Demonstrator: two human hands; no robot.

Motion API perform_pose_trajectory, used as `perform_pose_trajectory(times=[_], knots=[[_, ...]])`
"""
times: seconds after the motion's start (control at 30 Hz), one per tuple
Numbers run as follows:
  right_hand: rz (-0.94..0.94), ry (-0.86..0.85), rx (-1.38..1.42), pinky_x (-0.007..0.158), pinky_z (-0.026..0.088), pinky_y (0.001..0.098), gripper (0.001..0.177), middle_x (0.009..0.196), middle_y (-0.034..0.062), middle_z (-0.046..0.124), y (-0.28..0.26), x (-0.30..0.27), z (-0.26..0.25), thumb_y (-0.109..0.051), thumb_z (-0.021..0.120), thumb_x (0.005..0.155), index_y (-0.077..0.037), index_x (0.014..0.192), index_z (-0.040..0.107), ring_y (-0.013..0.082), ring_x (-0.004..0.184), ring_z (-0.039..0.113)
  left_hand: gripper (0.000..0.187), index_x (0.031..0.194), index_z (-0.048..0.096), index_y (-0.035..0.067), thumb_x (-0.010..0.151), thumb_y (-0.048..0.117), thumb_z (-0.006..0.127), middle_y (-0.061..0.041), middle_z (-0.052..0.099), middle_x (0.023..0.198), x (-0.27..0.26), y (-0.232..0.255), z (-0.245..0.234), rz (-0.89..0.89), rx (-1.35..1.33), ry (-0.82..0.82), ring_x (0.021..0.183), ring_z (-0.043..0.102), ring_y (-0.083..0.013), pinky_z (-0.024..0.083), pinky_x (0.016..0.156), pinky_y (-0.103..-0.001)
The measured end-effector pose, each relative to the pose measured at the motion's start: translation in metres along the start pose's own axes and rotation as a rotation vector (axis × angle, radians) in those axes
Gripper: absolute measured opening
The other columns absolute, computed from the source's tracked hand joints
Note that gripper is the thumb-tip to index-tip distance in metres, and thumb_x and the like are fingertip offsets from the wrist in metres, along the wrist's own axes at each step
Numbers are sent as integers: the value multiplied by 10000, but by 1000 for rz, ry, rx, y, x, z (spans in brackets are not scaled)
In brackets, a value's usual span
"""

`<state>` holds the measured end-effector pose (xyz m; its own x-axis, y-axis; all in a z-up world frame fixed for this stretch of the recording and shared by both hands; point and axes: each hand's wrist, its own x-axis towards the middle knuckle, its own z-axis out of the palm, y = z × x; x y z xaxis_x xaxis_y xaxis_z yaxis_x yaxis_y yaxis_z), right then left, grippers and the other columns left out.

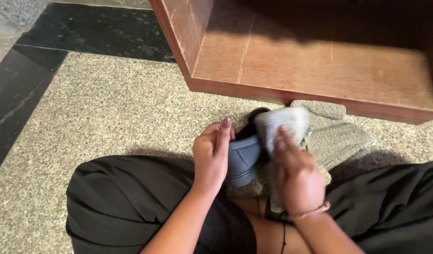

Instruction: The person sits on the floor and wipes a black slip-on shoe with a cloth, cleaning the upper, sides, and sole. After finishing one shoe, they place it on a wooden shelf and repeat the process with the second shoe.

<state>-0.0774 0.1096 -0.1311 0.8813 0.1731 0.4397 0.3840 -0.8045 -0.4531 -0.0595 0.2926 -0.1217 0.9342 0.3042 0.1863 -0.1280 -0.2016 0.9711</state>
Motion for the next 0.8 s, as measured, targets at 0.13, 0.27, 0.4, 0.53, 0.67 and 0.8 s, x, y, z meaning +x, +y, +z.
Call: perform_pose_trajectory(times=[0.13, 0.27, 0.4, 0.53, 0.67, 0.8], knots=[[-65, 22, 70, 893, 574, 448, 629, 1454, 205, 594, 6, -3, -5, 81, 589, 738, 4, 1362, 619, 380, 1021, 699, 543, 698, 586, 31, 1078, 412, 513, -27, 500, 615, 0, -2, 2, -22, 38, -11, 597, 454, -114, 406, 593, -303], [-113, 17, 273, 918, 592, 412, 614, 1469, 213, 593, -35, -26, 0, 108, 546, 759, 23, 1364, 605, 314, 1043, 736, 537, 698, 589, 38, 1064, 423, 512, 0, 547, 619, -1, -7, 6, -107, -122, -20, 597, 464, -98, 408, 573, -300], [-237, -27, 218, 870, 585, 420, 658, 1449, 244, 579, -52, -26, -9, 64, 578, 712, 27, 1368, 603, 336, 1002, 728, 551, 693, 576, 28, 1072, 425, 516, 2, 539, 627, -3, -12, 7, -173, -210, -5, 611, 457, -93, 395, 568, -309], [-198, -31, 61, 760, 588, 392, 562, 1419, 138, 643, -38, -13, -10, 63, 600, 801, -115, 1327, 692, 277, 846, 717, 563, 755, 629, -9, 1068, 445, 519, -4, 577, 645, -1, -19, 7, -151, -163, 0, 638, 487, -90, 437, 597, -306], [-26, 37, -4, 790, 600, 396, 519, 1419, 73, 653, -17, -2, -6, 32, 603, 850, -189, 1308, 711, 294, 929, 734, 580, 856, 704, -34, 1047, 480, 513, -3, 616, 693, 3, -25, 8, -153, -135, 29, 697, 529, -73, 475, 677, -284], [214, 0, -30, 753, 590, 428, 573, 1428, 134, 656, 7, 5, -9, 68, 580, 807, -162, 1313, 720, 342, 956, 724, 583, 856, 712, -28, 1032, 495, 520, -16, 611, 697, 1, -26, 9, -182, -138, 27, 702, 528, -76, 478, 707, -275]])
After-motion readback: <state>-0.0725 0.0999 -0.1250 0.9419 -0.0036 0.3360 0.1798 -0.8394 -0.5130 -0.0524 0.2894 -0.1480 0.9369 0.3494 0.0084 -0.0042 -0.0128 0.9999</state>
